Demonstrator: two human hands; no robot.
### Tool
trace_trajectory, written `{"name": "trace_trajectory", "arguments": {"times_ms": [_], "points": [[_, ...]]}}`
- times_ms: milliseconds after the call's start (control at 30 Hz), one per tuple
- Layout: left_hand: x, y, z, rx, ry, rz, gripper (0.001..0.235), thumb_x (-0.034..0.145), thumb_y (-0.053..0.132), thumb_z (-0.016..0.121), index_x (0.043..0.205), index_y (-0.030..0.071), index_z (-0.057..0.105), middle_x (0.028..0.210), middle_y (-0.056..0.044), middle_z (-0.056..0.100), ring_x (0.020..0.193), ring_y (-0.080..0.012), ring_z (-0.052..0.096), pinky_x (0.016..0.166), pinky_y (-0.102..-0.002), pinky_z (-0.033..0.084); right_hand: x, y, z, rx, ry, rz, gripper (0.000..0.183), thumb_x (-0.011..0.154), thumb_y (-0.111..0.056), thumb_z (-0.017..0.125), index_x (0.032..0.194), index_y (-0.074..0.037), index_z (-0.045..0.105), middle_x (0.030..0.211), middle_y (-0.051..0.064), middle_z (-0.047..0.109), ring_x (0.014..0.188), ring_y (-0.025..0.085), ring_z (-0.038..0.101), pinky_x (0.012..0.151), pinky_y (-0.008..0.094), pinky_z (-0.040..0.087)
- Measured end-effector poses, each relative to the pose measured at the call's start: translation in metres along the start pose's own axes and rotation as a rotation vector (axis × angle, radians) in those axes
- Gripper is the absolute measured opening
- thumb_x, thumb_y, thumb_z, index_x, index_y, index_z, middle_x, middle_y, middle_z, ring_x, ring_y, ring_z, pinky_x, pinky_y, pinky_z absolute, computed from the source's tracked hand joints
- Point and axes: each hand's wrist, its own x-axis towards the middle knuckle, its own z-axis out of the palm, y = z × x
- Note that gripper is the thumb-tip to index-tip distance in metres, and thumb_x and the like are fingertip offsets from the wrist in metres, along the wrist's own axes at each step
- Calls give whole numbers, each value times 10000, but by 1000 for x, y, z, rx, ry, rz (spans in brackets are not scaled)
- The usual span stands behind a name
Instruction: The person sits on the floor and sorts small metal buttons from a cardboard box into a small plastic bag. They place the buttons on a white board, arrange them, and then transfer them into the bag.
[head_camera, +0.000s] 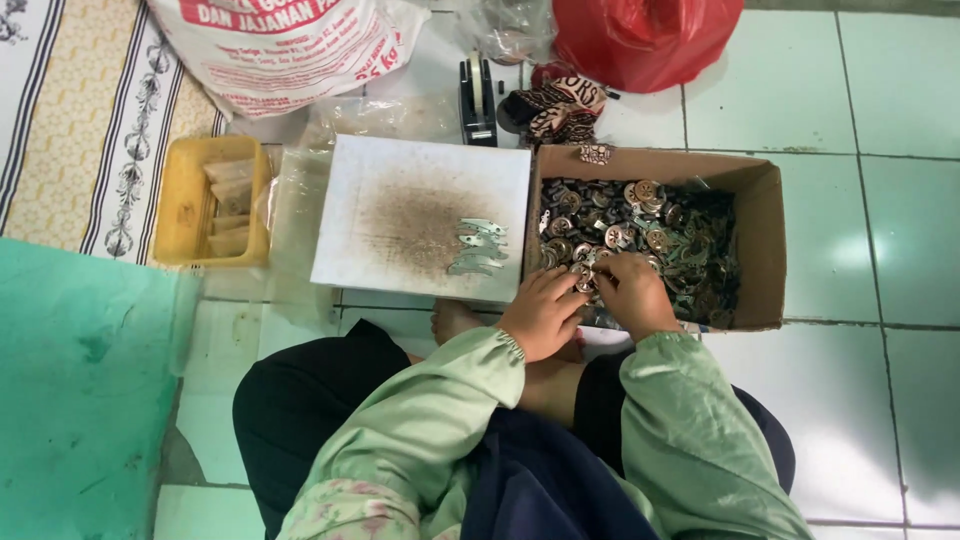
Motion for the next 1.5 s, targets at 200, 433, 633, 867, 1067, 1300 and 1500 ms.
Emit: {"name": "trace_trajectory", "arguments": {"times_ms": [200, 433, 633, 867, 1067, 1300, 1500], "points": [[-61, -50, -90, 1, 101, 14, 249, 924, 220, 650, 1158, 142, 688, 1229, -117, 612, 1198, -386, 597, 984, -520, 493, -5, -60, 43, 62, 242, -254, 179, 906, -91, 722, 1076, -101, 776, 940, 78, 711, 925, 260, 705, 716, 338, 645], [-91, -110, -115, 64, 281, -222, 251, 936, 163, 630, 1181, 137, 681, 1210, -114, 615, 1122, -349, 637, 940, -486, 517, 32, -99, 70, 121, 279, -315, 137, 893, -48, 746, 1027, -51, 776, 895, 118, 703, 851, 296, 713, 657, 345, 635], [-67, -132, -110, -12, 125, -366, 339, 1024, 224, 539, 1359, 178, 568, 1345, -128, 563, 1229, -340, 608, 1023, -512, 483, 85, -120, 89, -52, 387, -410, 159, 867, 6, 743, 1017, -40, 770, 896, 111, 679, 827, 274, 688, 683, 369, 620], [-57, -133, -123, 31, -3, -428, 328, 1042, 287, 473, 1353, 208, 540, 1427, -125, 454, 1292, -341, 522, 986, -481, 458, 106, -134, 96, -191, 349, -524, 113, 840, -51, 776, 948, -84, 778, 854, 77, 630, 833, 283, 646, 769, 390, 566], [-56, -130, -127, 70, 3, -400, 285, 1018, 256, 487, 1256, 162, 611, 1405, -116, 460, 1268, -298, 497, 926, -426, 437, 93, -130, 100, -139, 368, -512, 119, 865, -67, 757, 977, -91, 790, 907, 75, 640, 852, 273, 647, 777, 376, 553], [-60, -138, -111, 36, 4, -406, 323, 975, 248, 547, 1288, 190, 598, 1402, -106, 457, 1325, -313, 457, 981, -453, 417, 50, -96, 109, 111, 470, -323, 167, 924, -13, 686, 1076, -38, 750, 995, 155, 622, 890, 347, 641, 724, 408, 543], [-59, -134, -117, 46, 10, -426, 321, 940, 288, 609, 1247, 198, 632, 1409, -100, 488, 1376, -349, 427, 1045, -497, 389, 35, -81, 132, 27, 542, -413, 254, 901, -165, 771, 1138, -96, 712, 1119, 119, 607, 1018, 345, 606, 891, 457, 490]]}}
